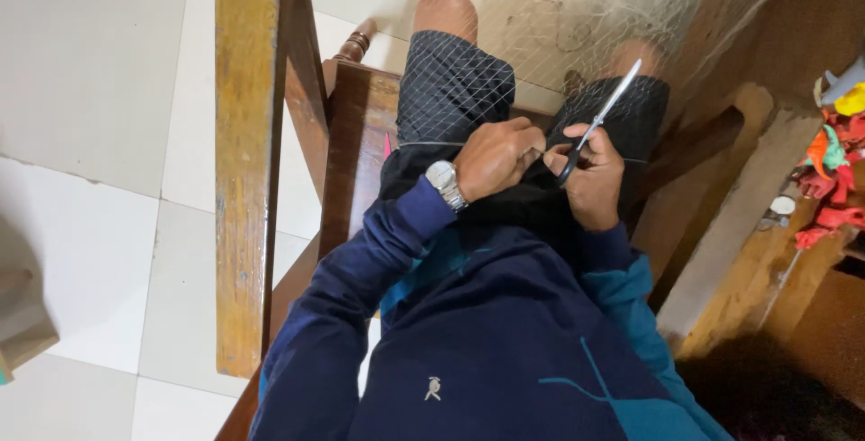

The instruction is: Trimming and repairing a fishing net using scissors

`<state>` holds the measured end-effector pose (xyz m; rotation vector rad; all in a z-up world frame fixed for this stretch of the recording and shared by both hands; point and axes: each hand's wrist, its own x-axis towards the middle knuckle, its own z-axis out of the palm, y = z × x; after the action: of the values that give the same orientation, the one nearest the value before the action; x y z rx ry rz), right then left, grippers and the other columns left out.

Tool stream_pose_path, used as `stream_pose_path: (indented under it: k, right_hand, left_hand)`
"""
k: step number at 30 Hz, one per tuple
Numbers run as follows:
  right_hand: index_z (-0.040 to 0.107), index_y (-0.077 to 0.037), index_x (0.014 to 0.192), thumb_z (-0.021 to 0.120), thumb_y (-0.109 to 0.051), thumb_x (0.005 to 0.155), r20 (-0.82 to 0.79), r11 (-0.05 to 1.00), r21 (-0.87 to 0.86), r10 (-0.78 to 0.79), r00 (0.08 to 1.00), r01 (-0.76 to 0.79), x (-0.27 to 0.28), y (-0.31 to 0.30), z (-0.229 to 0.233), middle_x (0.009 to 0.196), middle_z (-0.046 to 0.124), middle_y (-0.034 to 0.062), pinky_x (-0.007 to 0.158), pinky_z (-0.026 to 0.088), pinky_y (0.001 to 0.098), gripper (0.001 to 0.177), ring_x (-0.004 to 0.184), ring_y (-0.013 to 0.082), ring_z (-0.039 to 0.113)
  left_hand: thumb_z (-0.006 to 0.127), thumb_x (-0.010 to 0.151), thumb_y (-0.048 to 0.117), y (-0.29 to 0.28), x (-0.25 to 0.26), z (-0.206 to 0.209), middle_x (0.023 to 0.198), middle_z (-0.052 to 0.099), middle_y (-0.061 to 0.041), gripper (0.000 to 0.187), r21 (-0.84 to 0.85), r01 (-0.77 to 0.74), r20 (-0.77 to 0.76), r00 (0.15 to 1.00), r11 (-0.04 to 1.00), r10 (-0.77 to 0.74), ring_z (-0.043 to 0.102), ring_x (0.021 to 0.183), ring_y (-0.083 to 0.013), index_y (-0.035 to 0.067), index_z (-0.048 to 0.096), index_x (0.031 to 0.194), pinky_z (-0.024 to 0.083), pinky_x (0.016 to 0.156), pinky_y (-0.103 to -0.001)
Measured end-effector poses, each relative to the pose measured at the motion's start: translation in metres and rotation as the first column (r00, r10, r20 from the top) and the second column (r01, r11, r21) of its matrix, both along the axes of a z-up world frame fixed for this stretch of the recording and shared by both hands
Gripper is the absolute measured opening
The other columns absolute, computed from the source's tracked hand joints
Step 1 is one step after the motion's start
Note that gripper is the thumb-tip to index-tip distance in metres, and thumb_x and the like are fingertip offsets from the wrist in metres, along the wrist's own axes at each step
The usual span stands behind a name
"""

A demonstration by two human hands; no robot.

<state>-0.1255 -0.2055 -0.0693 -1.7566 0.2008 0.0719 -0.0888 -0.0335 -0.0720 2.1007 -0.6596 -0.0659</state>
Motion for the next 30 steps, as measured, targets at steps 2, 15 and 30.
stream_pose_path:
  k: [2,15,30]
  right_hand:
    - [0.056,-0.006,0.103,0.073,0.001,0.072,-0.008,1.0,0.0,-0.001,1.0,0.001,0.005,-0.001,0.0,0.076,0.064,0.0107,0.04,0.04,0.017,0.037,0.051,0.0072,0.051]
    - [0.055,-0.005,0.101,0.072,0.005,0.07,-0.052,0.992,0.101,-0.068,0.996,0.073,0.01,-0.001,0.008,0.073,0.062,0.0135,0.033,0.036,0.0173,0.037,0.04,0.008,0.046]
    - [0.055,-0.004,0.108,0.071,0.003,0.077,0.09,0.999,-0.047,-0.011,0.996,0.016,0.007,-0.018,0.019,0.079,0.064,0.0138,0.048,0.043,0.0221,0.035,0.06,0.0116,0.055]
  left_hand:
    - [0.056,0.08,0.022,0.003,0.005,-0.002,0.072,0.055,-0.001,0.004,-0.023,-0.007,-0.016,1.0,1.0,0.006,0.062,0.066,-0.031,0.018,0.055,0.079,0.051,0.054,-0.038]
    - [0.058,0.073,0.007,0.006,0.026,0.018,0.071,0.063,-0.013,0.01,-0.092,0.123,-0.155,0.978,0.988,-0.136,0.064,0.071,-0.0375,0.009,0.059,0.083,0.051,0.059,-0.047]
    - [0.067,0.071,0.015,0.012,0.029,-0.002,0.07,0.065,-0.01,0.006,0.128,-0.059,-0.208,0.975,0.99,0.085,0.064,0.073,-0.0355,0.011,0.065,0.075,0.052,0.059,-0.046]
